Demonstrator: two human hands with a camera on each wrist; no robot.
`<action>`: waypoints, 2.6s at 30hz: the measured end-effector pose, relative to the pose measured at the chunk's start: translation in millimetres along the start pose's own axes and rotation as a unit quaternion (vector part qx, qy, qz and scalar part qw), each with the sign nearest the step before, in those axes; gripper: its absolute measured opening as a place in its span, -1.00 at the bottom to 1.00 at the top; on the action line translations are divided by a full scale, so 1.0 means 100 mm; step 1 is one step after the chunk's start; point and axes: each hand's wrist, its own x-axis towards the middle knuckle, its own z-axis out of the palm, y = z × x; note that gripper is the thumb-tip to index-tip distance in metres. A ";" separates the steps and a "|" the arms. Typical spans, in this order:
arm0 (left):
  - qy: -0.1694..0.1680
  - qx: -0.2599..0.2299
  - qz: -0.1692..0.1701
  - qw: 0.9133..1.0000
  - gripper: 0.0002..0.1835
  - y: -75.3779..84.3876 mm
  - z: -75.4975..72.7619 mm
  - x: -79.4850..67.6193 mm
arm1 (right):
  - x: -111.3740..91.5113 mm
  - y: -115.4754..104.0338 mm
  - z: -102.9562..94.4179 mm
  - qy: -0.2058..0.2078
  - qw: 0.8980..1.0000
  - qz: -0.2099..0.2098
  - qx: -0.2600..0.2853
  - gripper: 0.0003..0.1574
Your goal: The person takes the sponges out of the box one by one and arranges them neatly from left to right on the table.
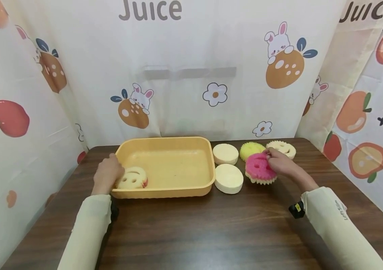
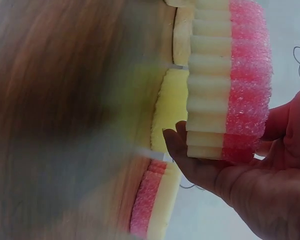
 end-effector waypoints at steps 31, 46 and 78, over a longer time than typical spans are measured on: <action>-0.001 0.004 0.006 1.000 -0.46 0.00 0.01 -0.01 | 0.01 0.20 0.16 -0.006 1.000 -0.010 -0.009 -0.58; -0.005 0.000 0.003 1.000 -0.46 0.03 -0.03 -0.01 | 0.02 0.17 0.18 -0.012 1.000 -0.001 -0.029 -0.58; -0.012 0.004 0.004 1.000 -0.43 0.00 -0.01 -0.01 | 0.06 0.10 0.16 0.019 0.999 -0.027 -0.041 -0.57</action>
